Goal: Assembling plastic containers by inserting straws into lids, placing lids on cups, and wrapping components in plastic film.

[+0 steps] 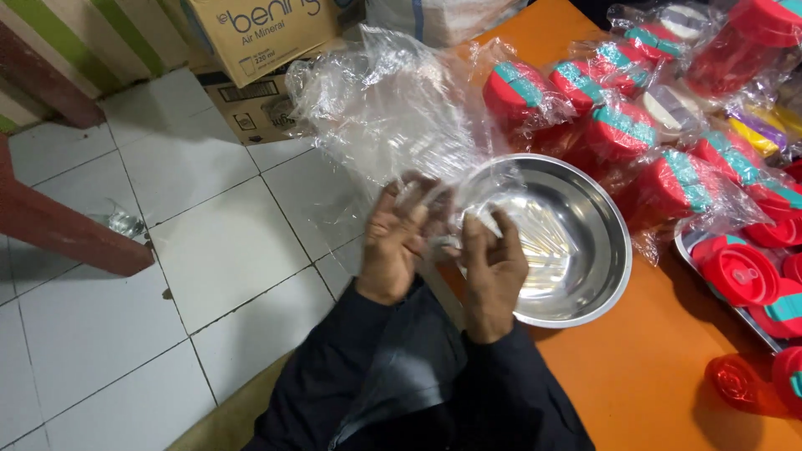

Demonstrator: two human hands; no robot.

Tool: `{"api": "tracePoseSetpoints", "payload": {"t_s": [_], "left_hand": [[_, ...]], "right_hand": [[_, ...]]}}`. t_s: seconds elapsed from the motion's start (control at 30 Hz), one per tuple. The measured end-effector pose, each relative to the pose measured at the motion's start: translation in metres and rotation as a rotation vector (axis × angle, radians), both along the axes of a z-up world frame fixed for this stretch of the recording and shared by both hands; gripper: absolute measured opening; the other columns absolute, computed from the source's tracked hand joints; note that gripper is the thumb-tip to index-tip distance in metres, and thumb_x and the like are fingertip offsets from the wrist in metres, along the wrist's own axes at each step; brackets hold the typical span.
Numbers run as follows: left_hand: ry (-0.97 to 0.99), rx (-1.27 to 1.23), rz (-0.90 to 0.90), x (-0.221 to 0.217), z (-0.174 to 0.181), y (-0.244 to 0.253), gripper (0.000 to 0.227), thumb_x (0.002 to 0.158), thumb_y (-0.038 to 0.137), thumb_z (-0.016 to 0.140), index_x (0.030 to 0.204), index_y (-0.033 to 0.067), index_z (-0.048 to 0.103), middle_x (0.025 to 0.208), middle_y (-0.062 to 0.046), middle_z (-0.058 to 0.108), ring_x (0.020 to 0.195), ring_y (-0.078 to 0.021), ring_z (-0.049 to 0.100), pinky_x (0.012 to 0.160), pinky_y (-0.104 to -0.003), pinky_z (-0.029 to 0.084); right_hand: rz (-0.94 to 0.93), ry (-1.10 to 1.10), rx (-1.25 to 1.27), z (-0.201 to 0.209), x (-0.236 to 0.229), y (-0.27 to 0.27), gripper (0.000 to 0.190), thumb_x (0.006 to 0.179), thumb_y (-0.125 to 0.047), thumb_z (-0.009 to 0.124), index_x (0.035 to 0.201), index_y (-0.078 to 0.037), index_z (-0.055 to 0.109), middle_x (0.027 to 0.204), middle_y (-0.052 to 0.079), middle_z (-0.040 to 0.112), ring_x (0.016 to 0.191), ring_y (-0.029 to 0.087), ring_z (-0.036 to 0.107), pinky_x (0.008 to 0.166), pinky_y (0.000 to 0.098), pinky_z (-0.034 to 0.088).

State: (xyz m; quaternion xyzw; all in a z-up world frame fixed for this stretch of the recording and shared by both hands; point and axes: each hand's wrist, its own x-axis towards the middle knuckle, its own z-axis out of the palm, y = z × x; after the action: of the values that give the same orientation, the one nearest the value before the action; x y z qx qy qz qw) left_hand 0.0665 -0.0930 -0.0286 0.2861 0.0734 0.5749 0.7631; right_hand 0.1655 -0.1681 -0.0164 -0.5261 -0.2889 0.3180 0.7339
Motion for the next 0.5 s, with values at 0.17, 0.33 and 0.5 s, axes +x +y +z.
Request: {"api": "tracePoseSetpoints", "payload": {"t_s": [0.17,0.33,0.5], "left_hand": [[-0.083,0.079,-0.192,0.035,-0.003,-0.044,0.032,0.101,-0.002,0.055,0.131,0.0071,0.05,0.138,-0.031,0.059,0.122,-0.0481,0.062,0.097,-0.055,0.057],[-0.182,0.095,-0.324,0.042,0.004,-0.056,0.081,0.083,0.026,0.074,0.152,0.0038,0.038,0.15,-0.032,0.047,0.132,-0.0494,0.053,0.11,-0.063,0.042],[-0.105,0.04,-0.427,0.041,0.012,-0.034,0.092,0.087,0.068,0.063,0.154,0.0093,0.039,0.152,-0.026,0.05,0.13,-0.0452,0.057,0.109,-0.055,0.047]], "right_hand": [[-0.144,-0.112,0.093,0.035,0.019,-0.021,0.038,0.099,-0.01,0.071,0.132,0.001,0.055,0.102,0.016,0.073,0.085,0.015,0.071,0.069,0.0244,0.065],[-0.147,-0.161,0.107,0.036,0.056,-0.057,0.036,0.098,-0.002,0.069,0.132,-0.002,0.055,0.107,0.021,0.073,0.091,0.024,0.074,0.075,0.0382,0.067],[-0.134,-0.251,0.038,0.022,0.108,-0.106,0.035,0.092,0.005,0.071,0.126,0.001,0.061,0.104,0.024,0.074,0.084,0.029,0.076,0.072,0.0425,0.067]]}}
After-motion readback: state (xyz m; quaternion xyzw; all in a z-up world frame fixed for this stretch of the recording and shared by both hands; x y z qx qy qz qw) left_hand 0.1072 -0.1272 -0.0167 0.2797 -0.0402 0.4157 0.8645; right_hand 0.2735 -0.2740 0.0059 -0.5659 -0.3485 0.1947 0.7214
